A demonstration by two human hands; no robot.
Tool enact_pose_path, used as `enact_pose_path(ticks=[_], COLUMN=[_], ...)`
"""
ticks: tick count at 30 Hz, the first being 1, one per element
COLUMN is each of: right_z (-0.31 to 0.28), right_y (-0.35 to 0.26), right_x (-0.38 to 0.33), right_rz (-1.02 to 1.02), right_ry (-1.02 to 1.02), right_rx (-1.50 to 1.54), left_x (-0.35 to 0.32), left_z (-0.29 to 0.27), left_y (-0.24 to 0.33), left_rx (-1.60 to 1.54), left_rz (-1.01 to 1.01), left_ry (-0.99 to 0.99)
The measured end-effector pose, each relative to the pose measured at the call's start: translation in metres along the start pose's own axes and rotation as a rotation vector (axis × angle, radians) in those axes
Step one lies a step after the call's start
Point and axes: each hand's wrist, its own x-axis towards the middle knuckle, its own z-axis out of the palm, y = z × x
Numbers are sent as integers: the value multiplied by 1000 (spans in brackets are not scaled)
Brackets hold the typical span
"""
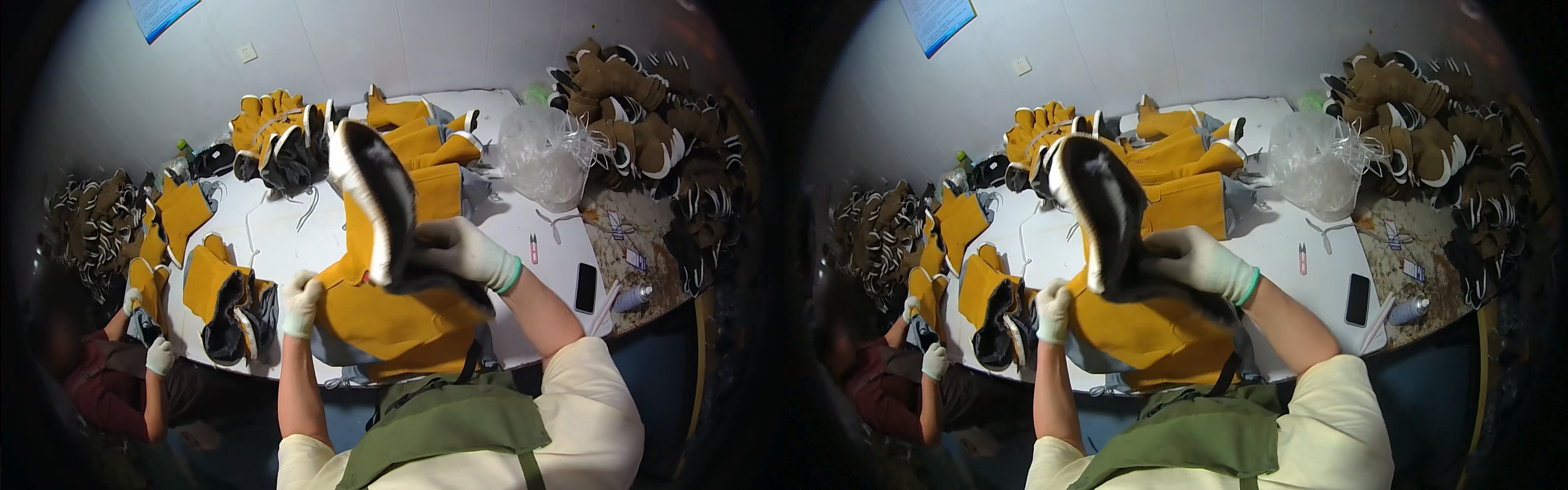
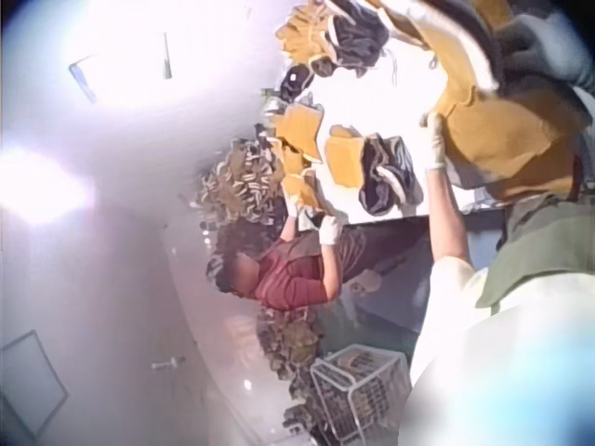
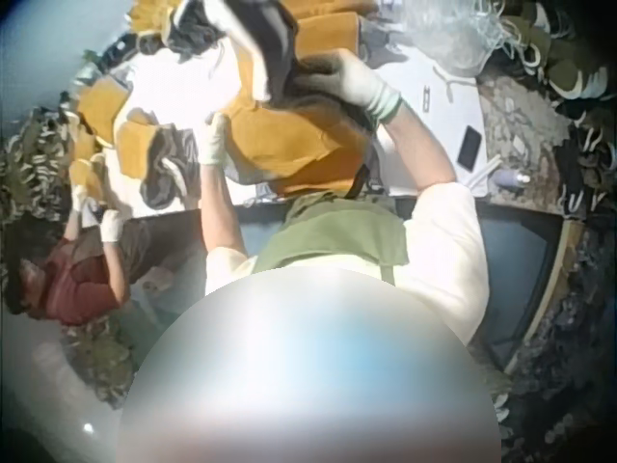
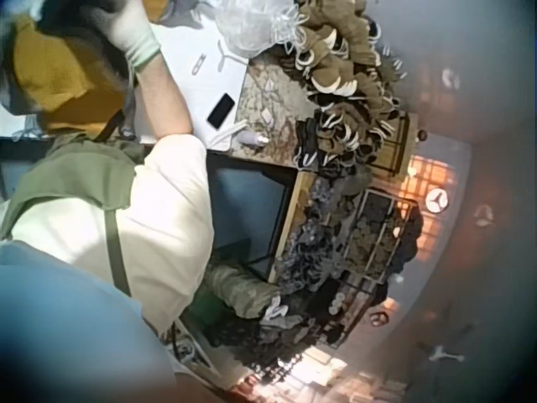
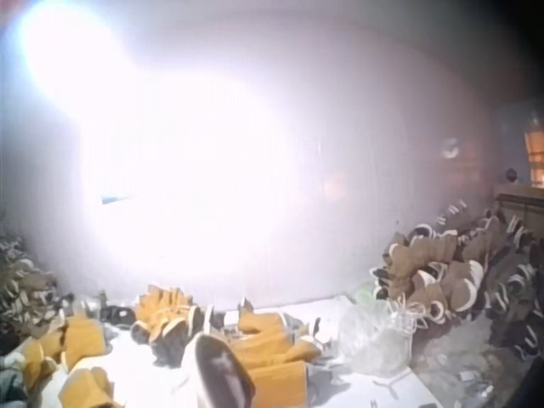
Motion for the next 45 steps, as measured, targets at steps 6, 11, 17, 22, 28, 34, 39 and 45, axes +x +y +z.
enact_pose_path(ticks=[6,11,17,22,28,34,39,45], right_z=[31,48,27,27,38,23,29,27], right_y=[-2,-6,9,60,70,74,68,72], right_x=[-1,2,4,16,30,36,45,41], right_rz=[-206,-286,64,181,222,316,345,274], right_ry=[232,207,-40,-42,-15,-58,-24,-19], right_rx=[-714,-651,218,148,267,190,281,294], left_x=[-22,-49,0,8,16,42,41,27], left_z=[30,50,-14,1,19,7,14,28], left_y=[82,185,113,80,83,38,70,70], left_rx=[-19,836,667,999,847,488,602,755], left_rz=[393,880,447,280,124,-53,-95,-68], left_ry=[437,269,59,-26,117,98,96,94])
